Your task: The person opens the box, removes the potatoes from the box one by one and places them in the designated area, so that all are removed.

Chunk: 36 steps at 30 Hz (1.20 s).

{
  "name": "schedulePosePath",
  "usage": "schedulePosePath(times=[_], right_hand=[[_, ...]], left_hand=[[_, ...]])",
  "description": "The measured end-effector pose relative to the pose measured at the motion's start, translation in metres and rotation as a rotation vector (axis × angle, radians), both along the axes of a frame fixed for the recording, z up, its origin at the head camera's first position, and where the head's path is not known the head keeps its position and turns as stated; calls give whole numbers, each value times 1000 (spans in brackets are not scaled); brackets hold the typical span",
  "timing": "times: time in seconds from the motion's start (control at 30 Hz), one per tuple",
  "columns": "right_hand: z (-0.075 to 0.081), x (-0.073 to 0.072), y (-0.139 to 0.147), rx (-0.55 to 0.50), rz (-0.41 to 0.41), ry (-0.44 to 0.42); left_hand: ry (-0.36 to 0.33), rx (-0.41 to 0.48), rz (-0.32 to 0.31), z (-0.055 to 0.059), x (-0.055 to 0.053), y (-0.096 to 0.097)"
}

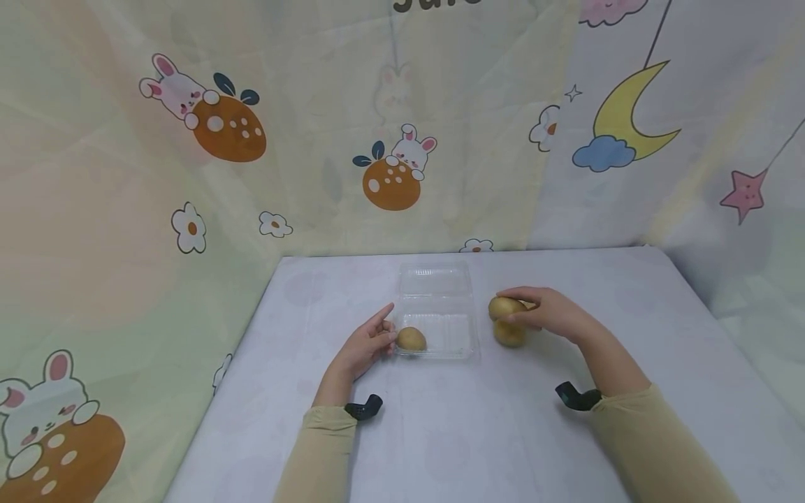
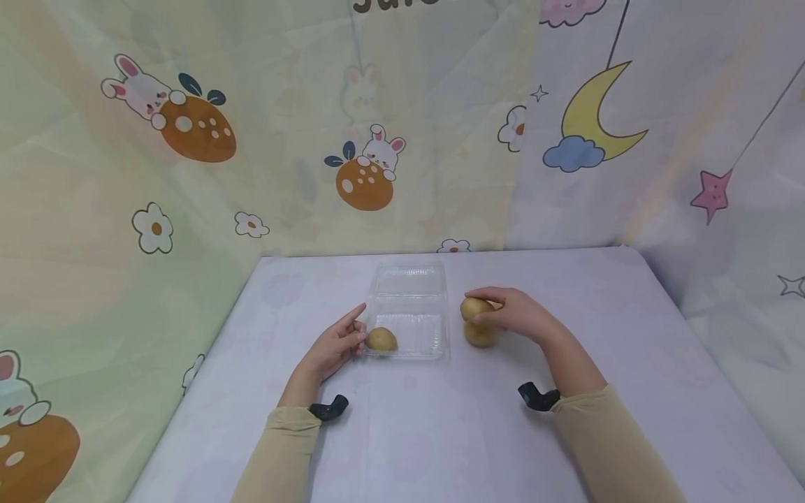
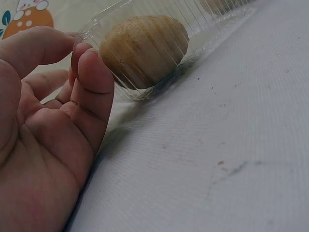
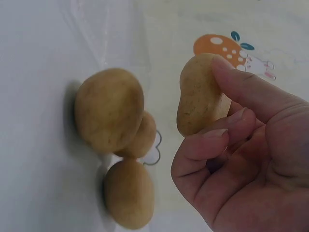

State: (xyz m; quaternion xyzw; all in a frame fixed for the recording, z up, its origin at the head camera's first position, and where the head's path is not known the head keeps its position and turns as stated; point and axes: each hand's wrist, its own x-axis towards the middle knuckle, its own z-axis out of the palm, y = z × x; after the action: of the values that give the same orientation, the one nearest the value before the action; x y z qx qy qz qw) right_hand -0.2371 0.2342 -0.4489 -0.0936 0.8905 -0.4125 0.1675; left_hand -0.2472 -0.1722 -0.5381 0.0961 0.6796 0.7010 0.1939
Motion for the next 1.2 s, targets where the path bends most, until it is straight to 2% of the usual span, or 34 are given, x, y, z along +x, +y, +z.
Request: schedulePosePath(times=[0.3,0.57,1.0,1.2], right_hand=[[-12,18,35,-20,-35,15],[-25,30,56,0,-68,-19],[-50,31,62,30,-57,16],[-54,30,60,50,-54,16]], left_hand=[[-8,1,7,-1,-1,0],[2,-7,1,-1,-1,0],[-6,2,4,-2,1,1],[-4,-2,8,-3,0,1]])
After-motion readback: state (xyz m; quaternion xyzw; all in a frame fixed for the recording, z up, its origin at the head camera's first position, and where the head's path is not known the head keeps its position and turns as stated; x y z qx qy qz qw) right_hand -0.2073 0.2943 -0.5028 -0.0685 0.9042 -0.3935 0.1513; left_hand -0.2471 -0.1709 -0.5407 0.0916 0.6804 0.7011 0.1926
